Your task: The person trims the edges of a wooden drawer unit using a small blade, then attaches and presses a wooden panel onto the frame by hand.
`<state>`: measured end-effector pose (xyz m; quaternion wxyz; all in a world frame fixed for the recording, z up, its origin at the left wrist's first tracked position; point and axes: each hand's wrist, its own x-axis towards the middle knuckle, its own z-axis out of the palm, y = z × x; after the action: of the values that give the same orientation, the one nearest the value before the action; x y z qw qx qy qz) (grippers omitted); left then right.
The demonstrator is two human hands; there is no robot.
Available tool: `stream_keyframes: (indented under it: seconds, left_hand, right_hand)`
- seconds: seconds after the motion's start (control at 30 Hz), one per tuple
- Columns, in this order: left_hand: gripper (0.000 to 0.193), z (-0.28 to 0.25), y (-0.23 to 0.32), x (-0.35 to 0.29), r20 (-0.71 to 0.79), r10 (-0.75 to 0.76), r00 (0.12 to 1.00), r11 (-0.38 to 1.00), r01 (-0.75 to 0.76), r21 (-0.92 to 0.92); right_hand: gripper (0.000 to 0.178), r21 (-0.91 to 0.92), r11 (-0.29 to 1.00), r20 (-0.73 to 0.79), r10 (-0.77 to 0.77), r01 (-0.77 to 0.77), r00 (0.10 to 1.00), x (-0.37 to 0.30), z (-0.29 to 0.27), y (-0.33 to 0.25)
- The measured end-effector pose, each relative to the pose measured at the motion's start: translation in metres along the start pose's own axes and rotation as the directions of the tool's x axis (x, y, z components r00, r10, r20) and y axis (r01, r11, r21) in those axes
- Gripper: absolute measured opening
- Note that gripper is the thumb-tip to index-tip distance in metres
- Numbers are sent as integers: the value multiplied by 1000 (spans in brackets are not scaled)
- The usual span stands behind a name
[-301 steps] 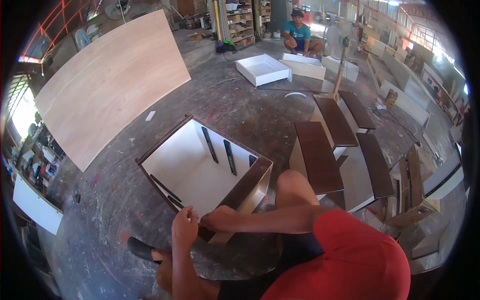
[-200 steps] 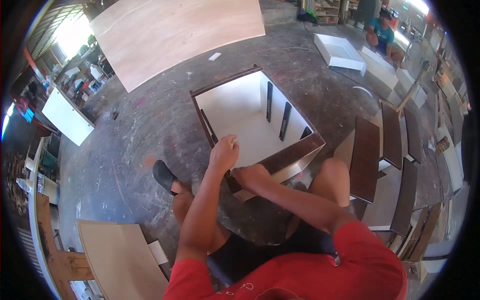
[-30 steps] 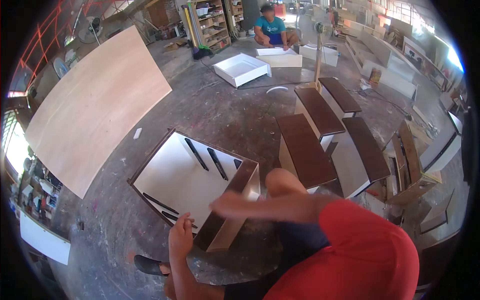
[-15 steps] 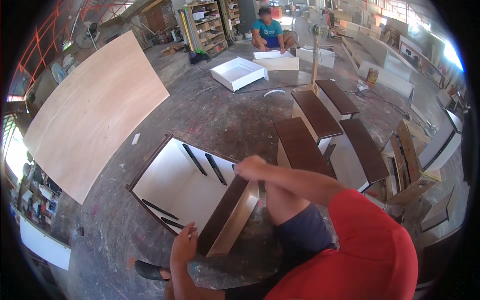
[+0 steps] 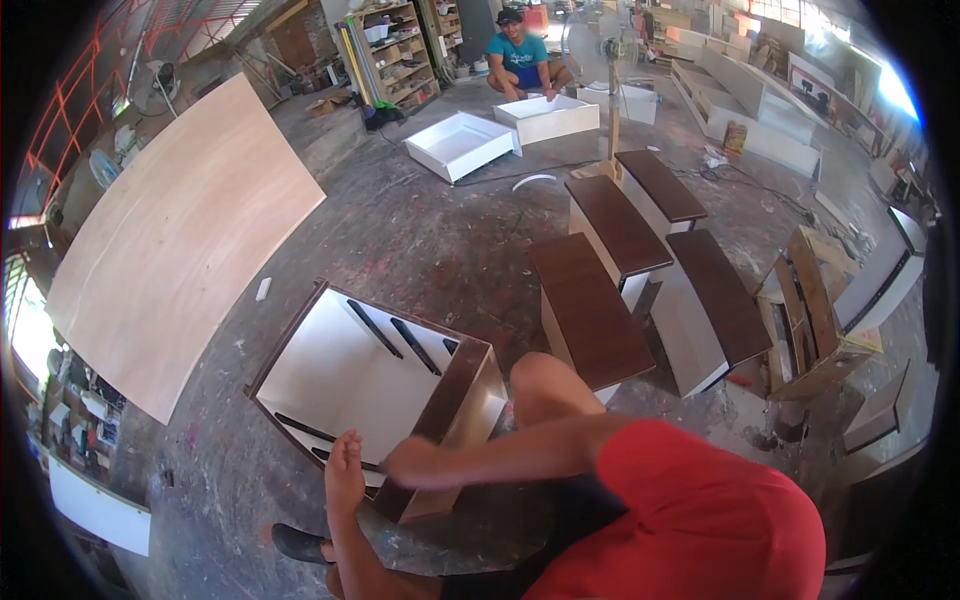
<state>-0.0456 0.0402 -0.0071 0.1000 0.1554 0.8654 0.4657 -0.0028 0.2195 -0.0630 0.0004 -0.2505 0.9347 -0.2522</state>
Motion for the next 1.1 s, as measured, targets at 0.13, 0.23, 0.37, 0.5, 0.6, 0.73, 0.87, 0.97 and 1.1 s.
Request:
stream_keyframes:
  seconds: [0.13, 0.23, 0.37, 0.5, 0.6, 0.73, 0.87, 0.97, 1.1]
  left_hand:
    - [43, 6, 24, -9, 162, -103, 981, 977, 69, 201]
    - [45, 1, 5, -24, 413, -131, 901, 975, 43, 216]
    - [45, 29, 16, -22, 361, -93, 928, 985, 33, 169]
    - [45, 54, -2, -10, 304, 52, 951, 999, -54, -2]
    - [45, 76, -4, 3, 253, 122, 960, 992, -113, -52]
    - [45, 93, 19, 17, 238, 167, 957, 985, -170, -7]
    - [44, 123, 23, 57, 257, 183, 949, 983, -171, -67]
    - [44, 142, 31, 84, 290, 160, 943, 984, -130, -121]
    - [44, 160, 57, 121, 394, 225, 891, 963, -265, 51]
  right_hand:
    - [15, -245, 944, 65, 242, -220, 968, -41, -74, 168]
    - [13, -204, 950, -264, 180, -237, 948, -57, -131, 184]
    - [16, -313, 883, 74, 391, -351, 918, -28, -121, 150]
    - [15, -34, 975, -295, 202, -222, 934, 5, -106, 108]
    - [15, 178, 975, -461, 200, -131, 865, 26, -115, 112]
    - [21, 347, 921, -510, 342, -176, 789, 34, -121, 126]
    - [21, 394, 890, -532, 424, -229, 733, 35, -120, 144]
    - [20, 401, 867, -539, 483, -294, 690, 36, -109, 154]
    - [18, 171, 917, -656, 379, -360, 653, 39, -104, 184]
